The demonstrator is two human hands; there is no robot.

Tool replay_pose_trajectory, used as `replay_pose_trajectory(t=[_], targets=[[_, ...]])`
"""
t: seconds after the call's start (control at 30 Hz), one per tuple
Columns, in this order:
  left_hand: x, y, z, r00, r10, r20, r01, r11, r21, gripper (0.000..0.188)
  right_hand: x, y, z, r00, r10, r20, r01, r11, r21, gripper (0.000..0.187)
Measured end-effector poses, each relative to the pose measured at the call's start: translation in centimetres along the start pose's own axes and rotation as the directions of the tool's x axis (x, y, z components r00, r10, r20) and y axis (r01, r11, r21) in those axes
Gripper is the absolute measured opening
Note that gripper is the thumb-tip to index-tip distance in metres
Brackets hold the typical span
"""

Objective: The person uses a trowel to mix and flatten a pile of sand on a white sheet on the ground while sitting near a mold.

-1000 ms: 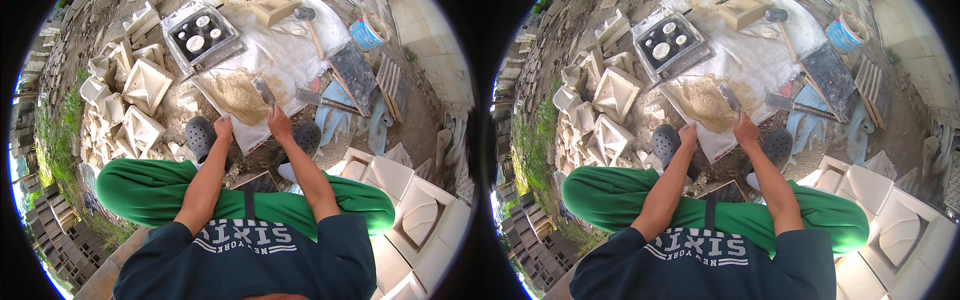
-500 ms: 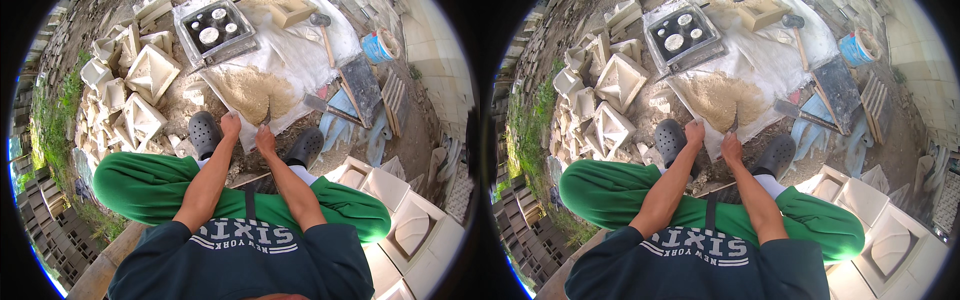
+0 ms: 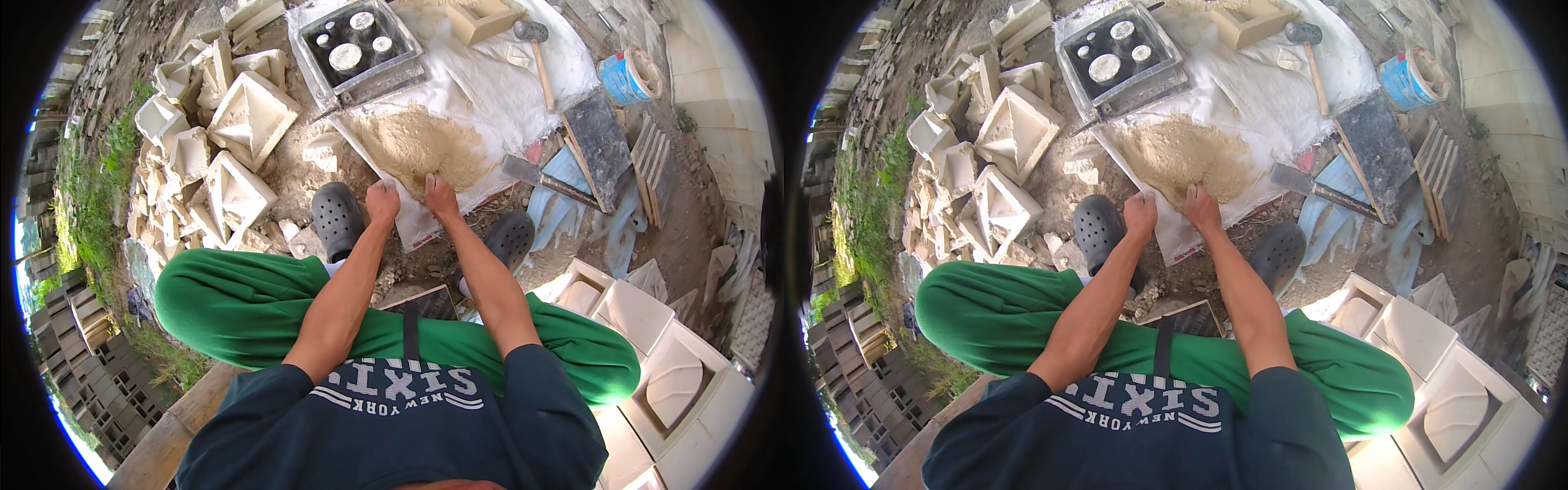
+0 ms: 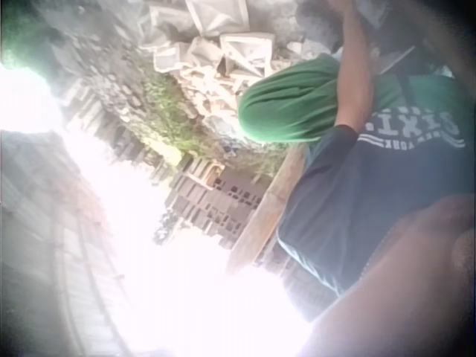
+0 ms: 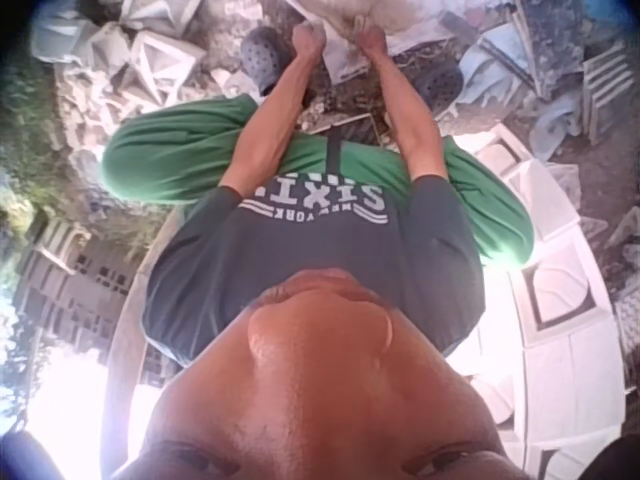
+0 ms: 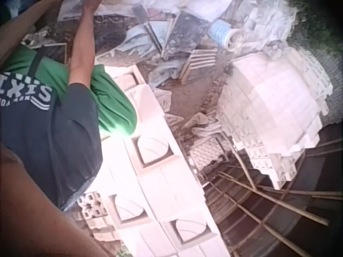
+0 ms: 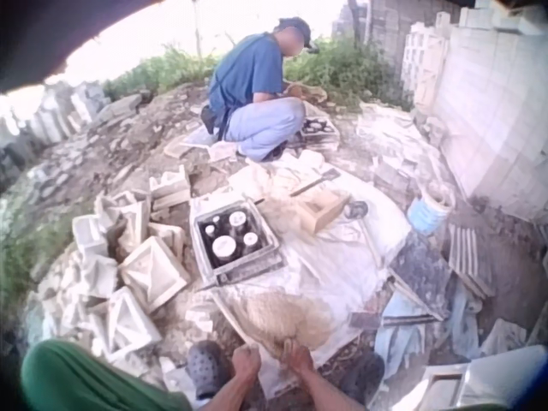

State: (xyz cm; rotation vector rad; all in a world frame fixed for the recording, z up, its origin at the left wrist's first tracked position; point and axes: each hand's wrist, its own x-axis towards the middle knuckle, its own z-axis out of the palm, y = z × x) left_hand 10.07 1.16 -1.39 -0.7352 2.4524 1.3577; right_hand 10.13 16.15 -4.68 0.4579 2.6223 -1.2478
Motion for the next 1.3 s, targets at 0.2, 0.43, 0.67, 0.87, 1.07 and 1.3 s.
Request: replay_pose_trajectory(t=[0.2, 0.43, 0.67, 0.87, 1.07, 1.3], targets=[[1.0, -3.7, 1.3, 0.99, -0.142, 0.026, 0.144, 0.969, -0.2, 0.026, 1.6, -2.8, -3.5, 0.989, -0.144, -0.036, 0.135, 0.974, -0.183, 0.04], [1.7, -5.8, 1.6, 0.977, -0.193, 0.093, 0.214, 0.884, -0.416, 0.026, -0.8, -4.2, -7.7, 0.908, -0.419, 0.02, 0.388, 0.82, -0.421, 0.036], [0.3, -3.2, 0.4, 0.969, -0.213, 0.125, 0.242, 0.924, -0.296, 0.024, 7.4, -4.6, -9.8, 0.964, -0.265, -0.007, 0.232, 0.856, -0.462, 0.036], [0.5, -4.3, 0.4, 0.972, -0.209, 0.109, 0.235, 0.891, -0.389, 0.022, 14.1, -3.9, -8.9, 0.873, -0.484, 0.061, 0.463, 0.784, -0.414, 0.037], [0.3, -3.2, 0.0, 0.971, -0.226, 0.075, 0.237, 0.882, -0.407, 0.027, 16.1, -5.8, -6.0, 0.802, -0.557, 0.216, 0.59, 0.683, -0.43, 0.031], [1.1, -3.1, -0.5, 0.983, -0.182, 0.033, 0.184, 0.948, -0.258, 0.028, 16.0, -4.0, -10.7, 0.642, -0.541, 0.544, 0.767, 0.475, -0.432, 0.025]])
